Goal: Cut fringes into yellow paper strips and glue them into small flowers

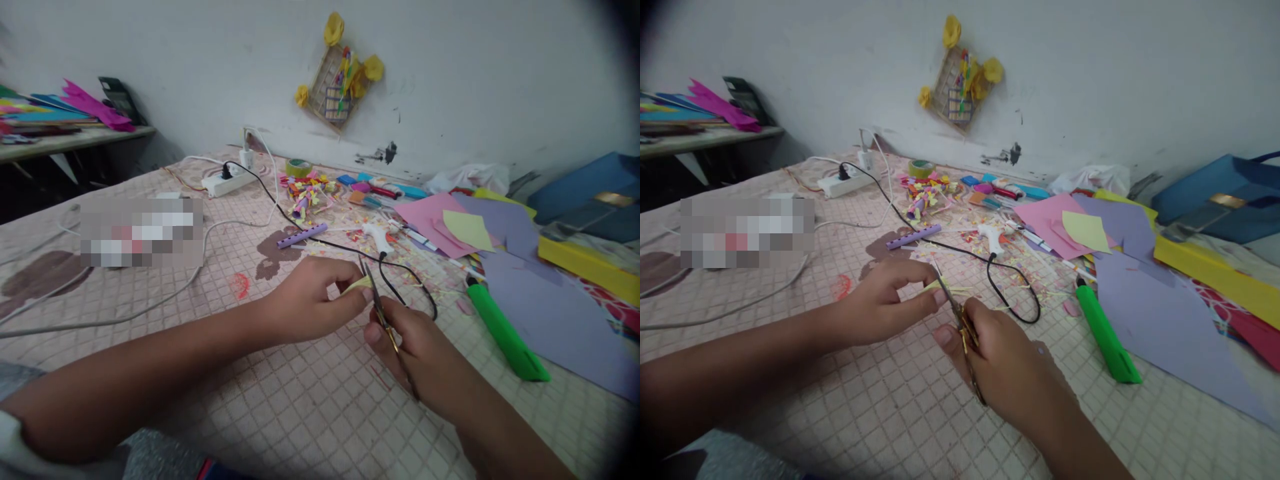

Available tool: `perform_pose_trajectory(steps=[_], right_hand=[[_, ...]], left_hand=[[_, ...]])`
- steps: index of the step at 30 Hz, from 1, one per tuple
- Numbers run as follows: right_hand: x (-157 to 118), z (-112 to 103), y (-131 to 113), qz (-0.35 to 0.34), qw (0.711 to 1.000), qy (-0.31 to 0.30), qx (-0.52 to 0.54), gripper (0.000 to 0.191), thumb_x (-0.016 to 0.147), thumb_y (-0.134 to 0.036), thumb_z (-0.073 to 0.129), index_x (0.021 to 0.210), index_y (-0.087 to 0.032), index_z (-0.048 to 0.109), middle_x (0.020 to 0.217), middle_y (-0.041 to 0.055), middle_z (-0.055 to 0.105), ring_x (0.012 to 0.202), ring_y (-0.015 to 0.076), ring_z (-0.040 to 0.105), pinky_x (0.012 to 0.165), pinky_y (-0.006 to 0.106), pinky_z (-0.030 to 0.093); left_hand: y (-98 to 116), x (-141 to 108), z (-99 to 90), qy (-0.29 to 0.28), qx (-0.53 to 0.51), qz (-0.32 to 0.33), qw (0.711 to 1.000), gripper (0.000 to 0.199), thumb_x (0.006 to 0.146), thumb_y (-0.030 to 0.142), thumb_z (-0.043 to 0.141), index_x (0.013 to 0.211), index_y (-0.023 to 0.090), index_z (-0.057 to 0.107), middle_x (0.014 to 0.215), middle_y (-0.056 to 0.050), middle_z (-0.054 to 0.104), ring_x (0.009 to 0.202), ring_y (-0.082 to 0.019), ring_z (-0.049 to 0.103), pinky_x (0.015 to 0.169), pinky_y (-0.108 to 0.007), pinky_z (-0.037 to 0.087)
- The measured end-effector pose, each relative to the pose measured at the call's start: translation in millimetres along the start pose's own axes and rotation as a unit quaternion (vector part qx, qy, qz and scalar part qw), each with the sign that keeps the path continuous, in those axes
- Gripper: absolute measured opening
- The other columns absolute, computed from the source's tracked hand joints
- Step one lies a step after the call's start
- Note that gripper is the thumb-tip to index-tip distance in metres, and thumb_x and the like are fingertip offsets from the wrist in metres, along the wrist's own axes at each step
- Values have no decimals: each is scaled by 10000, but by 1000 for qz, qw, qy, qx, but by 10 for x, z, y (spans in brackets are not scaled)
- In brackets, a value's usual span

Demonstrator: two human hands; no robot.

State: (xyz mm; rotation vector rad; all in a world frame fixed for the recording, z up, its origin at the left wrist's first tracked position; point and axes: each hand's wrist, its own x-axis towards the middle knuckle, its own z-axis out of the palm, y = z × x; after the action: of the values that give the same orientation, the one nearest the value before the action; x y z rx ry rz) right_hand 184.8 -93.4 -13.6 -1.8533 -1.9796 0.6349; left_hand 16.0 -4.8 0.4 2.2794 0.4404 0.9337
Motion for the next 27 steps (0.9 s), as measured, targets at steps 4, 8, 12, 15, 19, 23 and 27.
perform_pose_trajectory(steps=[4, 8, 12, 15, 19, 23, 27], right_hand=[[-12, -11, -5, -1, 1000, 0, -2, 322, 848, -541, 456, 799, -226, 496, 675, 10, 582, 584, 177, 533, 566, 294, 411], [-30, -12, -11, -7, 1000, -3, 1, 326, 854, -546, 440, 813, -226, 481, 675, 7, 566, 596, 174, 525, 566, 288, 410], [-47, -3, -5, -5, 1000, -11, 4, 327, 862, -542, 429, 823, -220, 472, 689, 9, 550, 596, 163, 503, 560, 279, 406], [-55, -18, -17, -6, 1000, -13, 18, 356, 864, -562, 403, 835, -214, 472, 702, 14, 539, 605, 161, 494, 570, 282, 412], [-64, -85, -87, -8, 997, -47, 60, 406, 888, -577, 312, 878, -211, 488, 761, 29, 553, 665, 178, 518, 593, 296, 423], [-64, -141, -146, -11, 993, -70, 89, 431, 886, -588, 296, 925, -214, 506, 792, 38, 564, 692, 188, 530, 611, 308, 433], [-66, -128, -127, -8, 994, -66, 85, 408, 890, -573, 308, 974, -227, 506, 823, 42, 582, 735, 205, 548, 684, 347, 447]], left_hand=[[11, 1, -11, 8, -2, 7, 1000, 227, 814, 174, 501, 593, 126, 514, 550, 39, 487, 540, -57, 456, 531, -180, 361], [9, -2, -18, 0, -8, -2, 1000, 244, 814, 189, 501, 577, 131, 505, 534, 42, 476, 524, -58, 442, 513, -186, 352], [17, -9, -23, -11, -18, -10, 1000, 246, 817, 199, 498, 584, 126, 528, 542, 31, 502, 526, -64, 451, 517, -195, 358], [43, -2, -30, -17, -21, -25, 999, 246, 814, 209, 503, 588, 121, 544, 539, 31, 506, 525, -65, 453, 517, -195, 355], [79, 18, -47, -41, -39, -71, 996, 263, 820, 225, 500, 592, 110, 566, 549, 23, 518, 540, -71, 469, 525, -199, 355], [77, 27, -54, -51, -60, -90, 993, 270, 829, 231, 491, 599, 109, 566, 562, 23, 519, 551, -71, 475, 530, -197, 352], [58, 27, -47, -59, -58, -88, 993, 263, 836, 240, 485, 624, 109, 569, 584, 20, 526, 573, -75, 485, 543, -199, 353]])
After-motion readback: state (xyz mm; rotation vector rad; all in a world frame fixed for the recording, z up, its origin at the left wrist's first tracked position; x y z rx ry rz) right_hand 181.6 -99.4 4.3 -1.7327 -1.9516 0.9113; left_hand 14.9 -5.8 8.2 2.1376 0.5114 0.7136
